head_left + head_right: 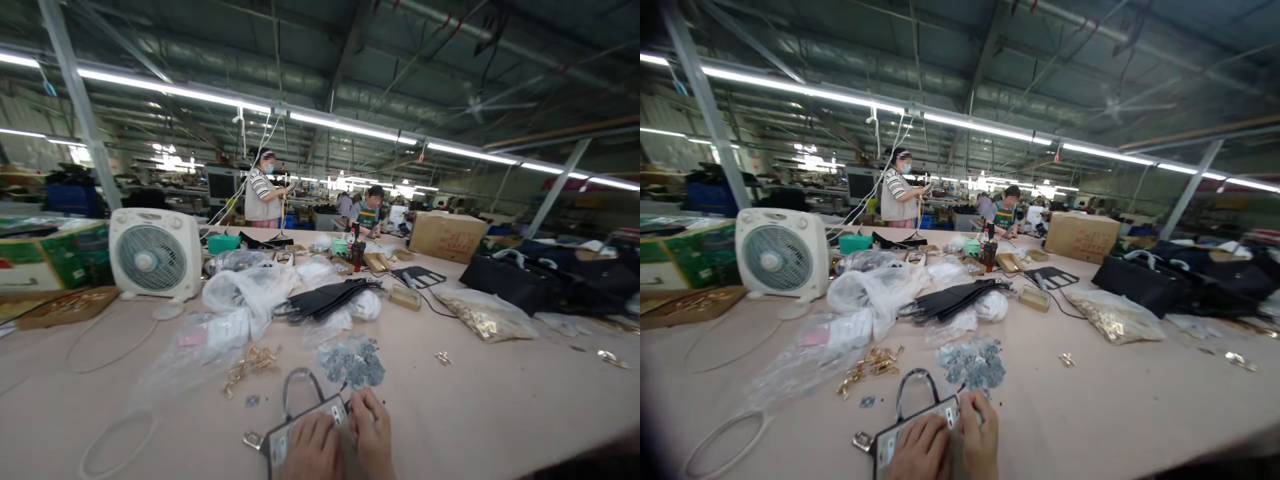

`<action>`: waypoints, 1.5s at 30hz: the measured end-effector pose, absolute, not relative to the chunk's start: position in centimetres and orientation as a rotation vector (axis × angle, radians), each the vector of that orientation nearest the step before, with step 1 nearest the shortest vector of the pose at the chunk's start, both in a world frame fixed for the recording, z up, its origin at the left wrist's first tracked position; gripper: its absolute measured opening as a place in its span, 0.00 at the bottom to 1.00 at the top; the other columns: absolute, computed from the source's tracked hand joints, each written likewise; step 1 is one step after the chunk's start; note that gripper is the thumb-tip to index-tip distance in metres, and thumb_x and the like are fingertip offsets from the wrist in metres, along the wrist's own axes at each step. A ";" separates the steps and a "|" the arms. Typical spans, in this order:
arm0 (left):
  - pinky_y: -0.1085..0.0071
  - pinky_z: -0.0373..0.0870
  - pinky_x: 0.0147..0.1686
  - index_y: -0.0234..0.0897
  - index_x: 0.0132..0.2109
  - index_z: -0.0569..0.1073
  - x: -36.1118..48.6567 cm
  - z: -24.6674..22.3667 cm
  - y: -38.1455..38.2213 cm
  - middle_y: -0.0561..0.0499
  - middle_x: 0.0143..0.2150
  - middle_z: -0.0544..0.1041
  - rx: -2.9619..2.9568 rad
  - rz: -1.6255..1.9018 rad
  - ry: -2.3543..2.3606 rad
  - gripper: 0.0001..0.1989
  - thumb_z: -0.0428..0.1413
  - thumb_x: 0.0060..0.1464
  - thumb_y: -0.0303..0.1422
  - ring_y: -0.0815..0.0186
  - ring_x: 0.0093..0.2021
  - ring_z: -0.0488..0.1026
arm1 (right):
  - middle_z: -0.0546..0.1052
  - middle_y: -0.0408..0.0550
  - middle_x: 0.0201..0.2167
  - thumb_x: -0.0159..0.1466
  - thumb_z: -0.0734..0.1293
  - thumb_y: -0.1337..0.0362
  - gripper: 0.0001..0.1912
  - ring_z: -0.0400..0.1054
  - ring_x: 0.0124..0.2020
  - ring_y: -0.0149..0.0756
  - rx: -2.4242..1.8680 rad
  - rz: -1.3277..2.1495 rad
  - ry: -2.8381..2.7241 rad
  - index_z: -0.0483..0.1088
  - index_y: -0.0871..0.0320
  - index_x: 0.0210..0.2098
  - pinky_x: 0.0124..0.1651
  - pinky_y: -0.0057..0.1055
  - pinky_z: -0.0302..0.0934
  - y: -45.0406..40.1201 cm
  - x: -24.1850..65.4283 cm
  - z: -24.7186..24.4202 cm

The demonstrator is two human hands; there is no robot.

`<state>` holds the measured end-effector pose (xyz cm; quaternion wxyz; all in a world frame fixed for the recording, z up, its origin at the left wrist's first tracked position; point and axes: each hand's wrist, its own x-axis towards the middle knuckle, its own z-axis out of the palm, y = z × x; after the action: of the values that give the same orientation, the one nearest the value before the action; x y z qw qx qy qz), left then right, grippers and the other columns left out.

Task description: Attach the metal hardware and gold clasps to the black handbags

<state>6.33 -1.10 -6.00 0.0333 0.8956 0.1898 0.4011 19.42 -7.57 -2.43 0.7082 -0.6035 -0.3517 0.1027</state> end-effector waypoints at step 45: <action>0.52 0.69 0.51 0.46 0.61 0.72 6.4 1.7 -0.7 0.46 0.63 0.73 2.674 0.425 0.954 0.26 0.59 0.60 0.51 0.49 0.54 0.70 | 0.57 0.33 0.14 0.67 0.69 0.47 0.23 0.48 0.13 0.24 -1.028 0.499 -0.660 0.66 0.56 0.25 0.16 0.23 0.44 -2.2 20.1 1.3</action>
<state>6.42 -0.71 1.75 0.1349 0.9230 0.3293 0.1465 20.05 -2.15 1.34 0.7903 -0.4775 -0.3064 0.2316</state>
